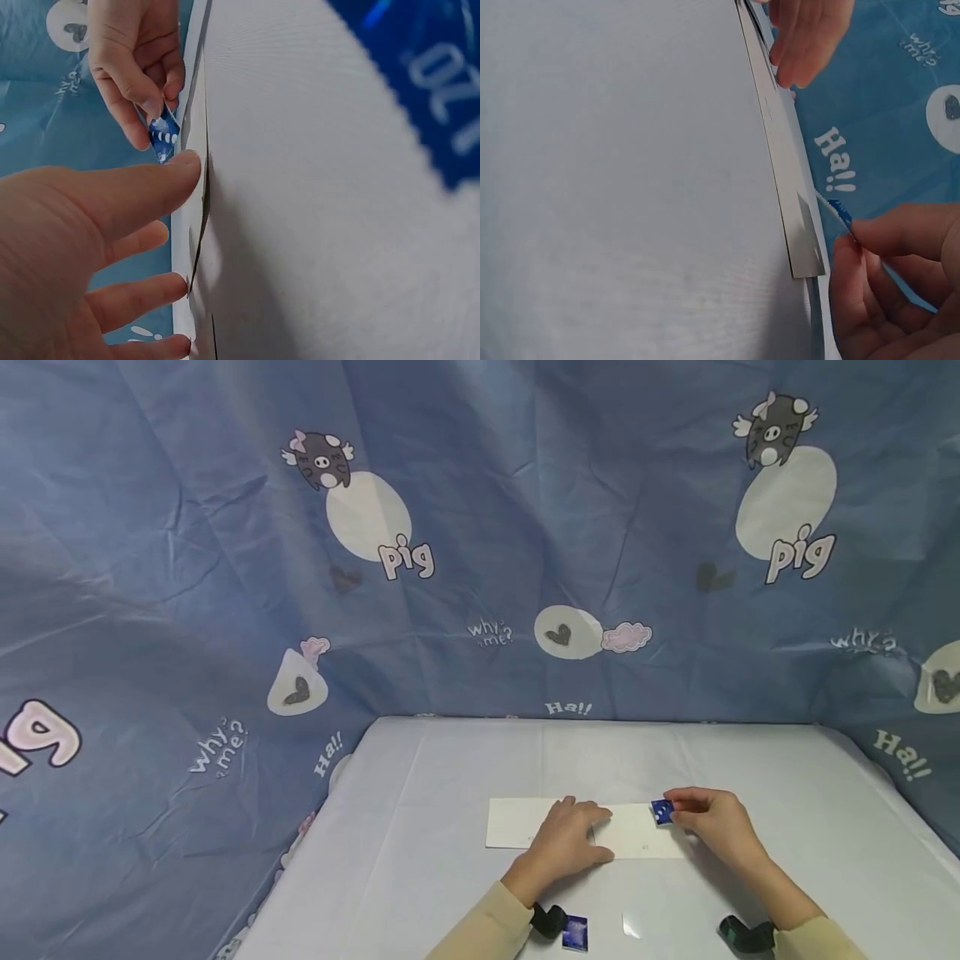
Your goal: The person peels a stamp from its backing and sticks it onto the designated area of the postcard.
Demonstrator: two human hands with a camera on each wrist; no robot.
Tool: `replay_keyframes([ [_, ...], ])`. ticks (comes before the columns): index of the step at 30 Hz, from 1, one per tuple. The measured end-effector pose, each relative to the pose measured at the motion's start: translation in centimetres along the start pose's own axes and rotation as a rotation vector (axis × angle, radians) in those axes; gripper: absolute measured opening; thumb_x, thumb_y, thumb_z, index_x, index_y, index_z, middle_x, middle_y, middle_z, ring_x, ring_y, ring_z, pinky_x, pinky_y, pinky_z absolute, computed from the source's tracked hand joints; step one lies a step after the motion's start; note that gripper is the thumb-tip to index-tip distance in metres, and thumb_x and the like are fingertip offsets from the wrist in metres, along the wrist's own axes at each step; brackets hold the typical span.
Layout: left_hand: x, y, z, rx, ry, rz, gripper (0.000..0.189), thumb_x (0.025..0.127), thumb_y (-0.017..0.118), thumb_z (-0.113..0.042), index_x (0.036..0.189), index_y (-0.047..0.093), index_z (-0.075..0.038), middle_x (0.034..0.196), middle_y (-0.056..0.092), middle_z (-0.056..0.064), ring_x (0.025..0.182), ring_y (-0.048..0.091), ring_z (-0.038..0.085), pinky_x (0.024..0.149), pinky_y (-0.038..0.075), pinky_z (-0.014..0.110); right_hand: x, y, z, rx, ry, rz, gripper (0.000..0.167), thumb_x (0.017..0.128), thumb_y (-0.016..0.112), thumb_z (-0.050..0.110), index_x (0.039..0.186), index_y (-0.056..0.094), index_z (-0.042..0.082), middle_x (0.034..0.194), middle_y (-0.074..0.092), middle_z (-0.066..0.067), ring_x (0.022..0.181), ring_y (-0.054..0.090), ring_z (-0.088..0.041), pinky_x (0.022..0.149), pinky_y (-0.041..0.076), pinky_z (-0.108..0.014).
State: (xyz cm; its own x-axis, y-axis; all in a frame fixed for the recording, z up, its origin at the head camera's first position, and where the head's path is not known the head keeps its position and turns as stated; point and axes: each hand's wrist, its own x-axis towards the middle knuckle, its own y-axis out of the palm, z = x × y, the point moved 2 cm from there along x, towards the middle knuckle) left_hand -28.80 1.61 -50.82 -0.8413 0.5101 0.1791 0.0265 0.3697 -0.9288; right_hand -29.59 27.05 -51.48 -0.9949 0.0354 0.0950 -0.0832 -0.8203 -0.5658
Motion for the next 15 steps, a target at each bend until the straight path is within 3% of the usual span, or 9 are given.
replay_keyframes([
  [8,0.04,0.53,0.35,0.019,-0.015,0.011,0.056,0.077,0.088,-0.039,0.127,0.070,-0.024,0.132,0.064,-0.009,0.130,0.052,0.027,0.113,0.034,0.044,0.25,0.30,-0.42,0.004,0.050,0.043,0.031,0.082,0.077,-0.001,0.113,0.073,-0.003,0.098,0.072,-0.012,0.082,0.067,-0.019,0.062,0.056,-0.026],
  [15,-0.04,0.70,0.79,0.038,-0.063,0.029,0.055,0.077,0.085,-0.046,0.127,0.071,-0.027,0.141,0.059,-0.003,0.138,0.045,0.033,0.115,0.032,0.049,0.42,0.38,-0.48,-0.060,0.028,0.047,0.031,0.080,0.078,-0.001,0.111,0.075,-0.001,0.095,0.073,-0.009,0.082,0.065,-0.019,0.059,0.054,-0.027],
])
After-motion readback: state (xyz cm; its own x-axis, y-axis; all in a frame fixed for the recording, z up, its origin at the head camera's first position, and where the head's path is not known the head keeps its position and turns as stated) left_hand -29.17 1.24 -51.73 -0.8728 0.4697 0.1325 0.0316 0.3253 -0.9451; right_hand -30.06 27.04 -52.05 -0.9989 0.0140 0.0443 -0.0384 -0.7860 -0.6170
